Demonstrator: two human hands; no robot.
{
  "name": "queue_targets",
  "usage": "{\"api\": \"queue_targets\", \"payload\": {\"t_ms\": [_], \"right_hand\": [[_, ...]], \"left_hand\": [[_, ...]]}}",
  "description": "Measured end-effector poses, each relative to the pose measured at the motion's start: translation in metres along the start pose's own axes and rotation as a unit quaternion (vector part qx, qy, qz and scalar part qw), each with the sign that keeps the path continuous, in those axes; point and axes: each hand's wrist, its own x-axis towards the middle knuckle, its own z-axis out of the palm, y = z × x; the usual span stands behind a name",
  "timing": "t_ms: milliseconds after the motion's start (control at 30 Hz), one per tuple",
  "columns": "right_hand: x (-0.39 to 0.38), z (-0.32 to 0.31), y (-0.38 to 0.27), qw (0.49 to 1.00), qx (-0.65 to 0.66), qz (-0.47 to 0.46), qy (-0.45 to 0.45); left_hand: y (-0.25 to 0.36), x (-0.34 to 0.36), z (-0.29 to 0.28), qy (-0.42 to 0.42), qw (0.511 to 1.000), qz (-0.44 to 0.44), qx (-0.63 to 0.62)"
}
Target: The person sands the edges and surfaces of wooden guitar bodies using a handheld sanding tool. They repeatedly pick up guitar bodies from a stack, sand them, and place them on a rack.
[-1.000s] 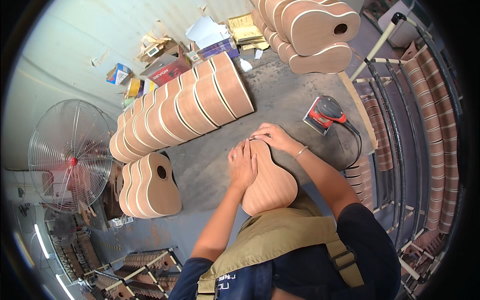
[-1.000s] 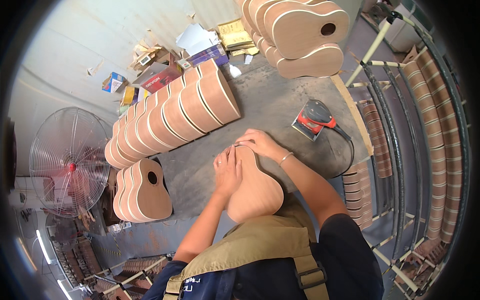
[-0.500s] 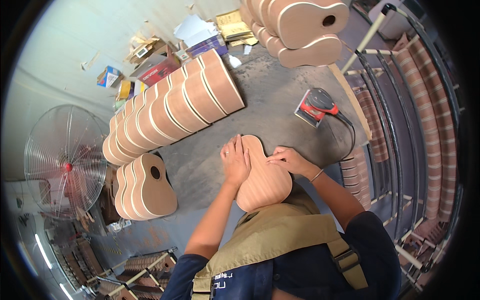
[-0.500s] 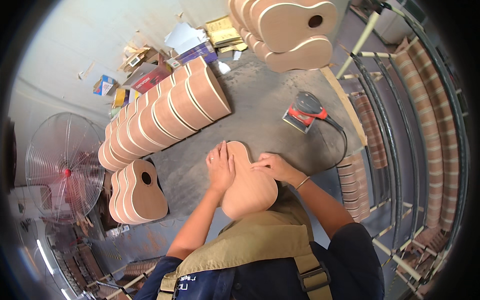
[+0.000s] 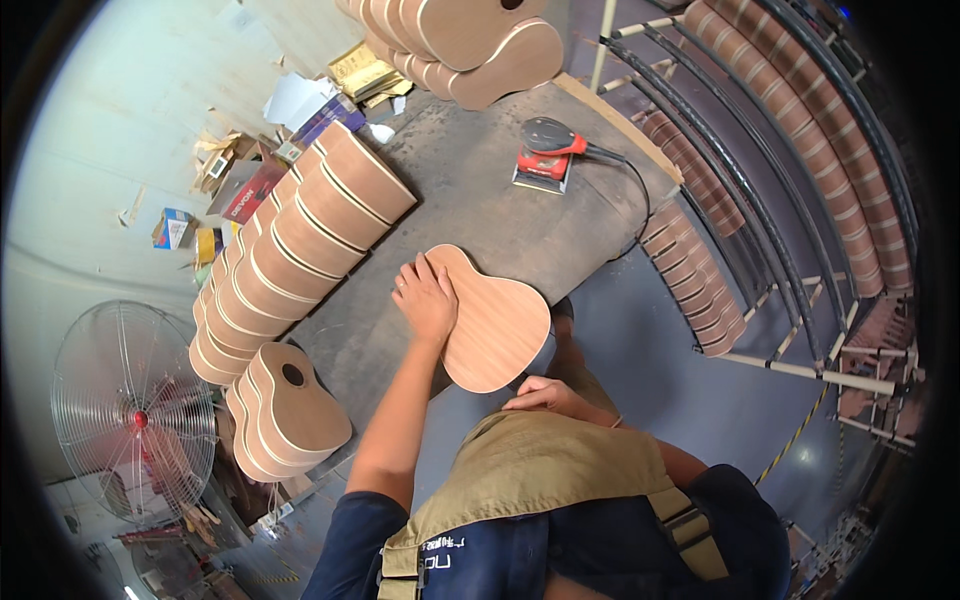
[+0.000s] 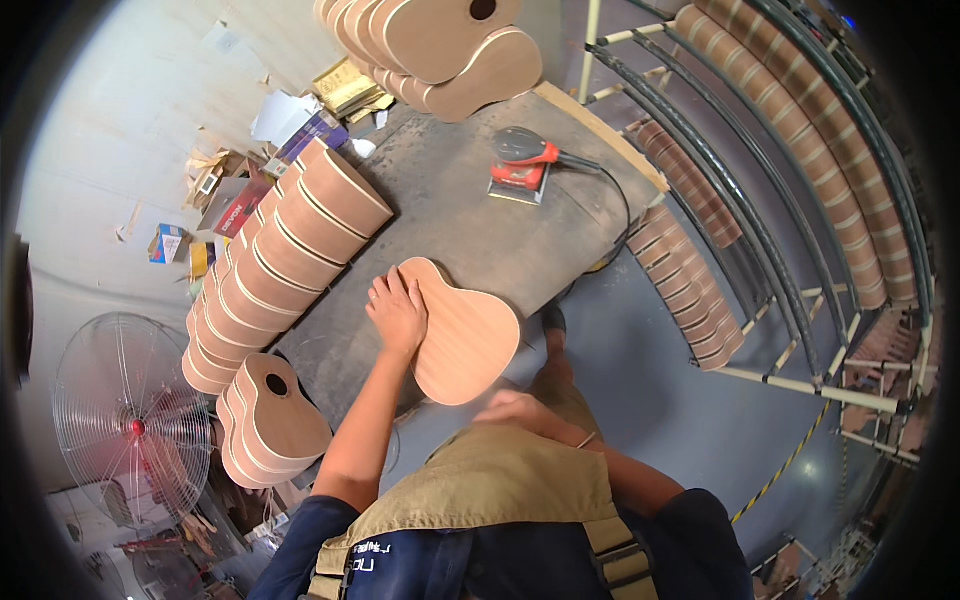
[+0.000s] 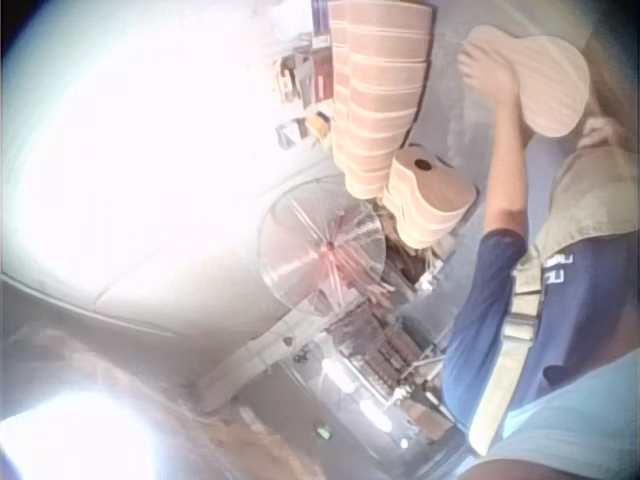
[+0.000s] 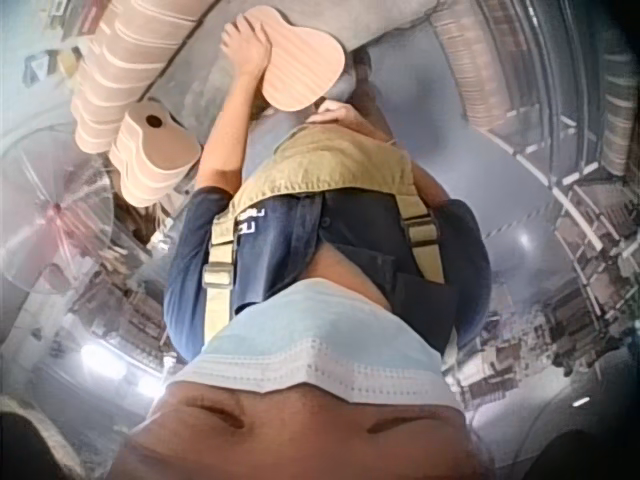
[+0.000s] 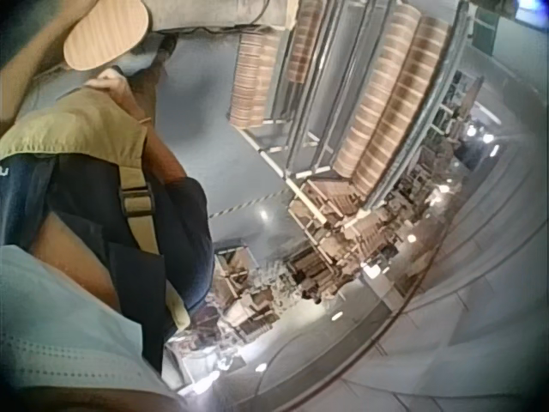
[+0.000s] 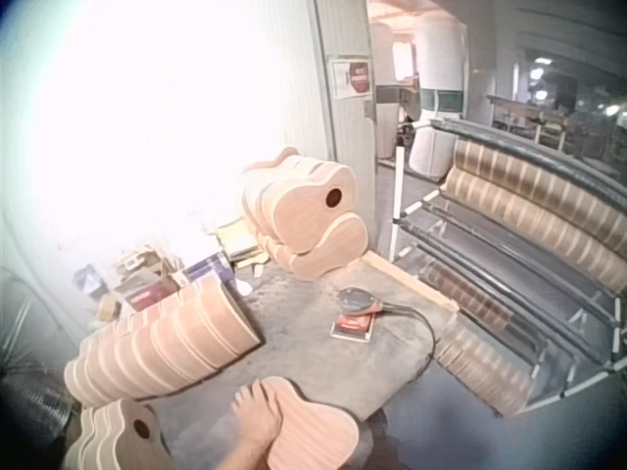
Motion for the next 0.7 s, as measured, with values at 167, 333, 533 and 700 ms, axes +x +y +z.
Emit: {"api": "queue_targets", "payload": {"t_ms": [167, 333, 533, 700], "right_hand": [[-0.003, 0.005, -0.009, 0.978, 0.014, 0.048, 0.204], [0.014, -0.018, -0.022, 0.953, 0.055, 0.125, 0.271], [0.132, -0.191, 0.018, 0.969, 0.051, 0.074, 0.229], [0.241, -0.207, -0.001, 0.973, -0.218, -0.057, 0.057]], "left_hand": [[-0.018, 0.021, -0.012, -0.094, 0.994, 0.029, -0.035], [-0.015, 0.011, -0.063, -0.193, 0.978, -0.075, -0.008], [-0.001, -0.052, -0.1, -0.298, 0.953, -0.038, -0.024], [-0.021, -0.054, -0.051, -0.133, 0.981, 0.136, -0.034]]}}
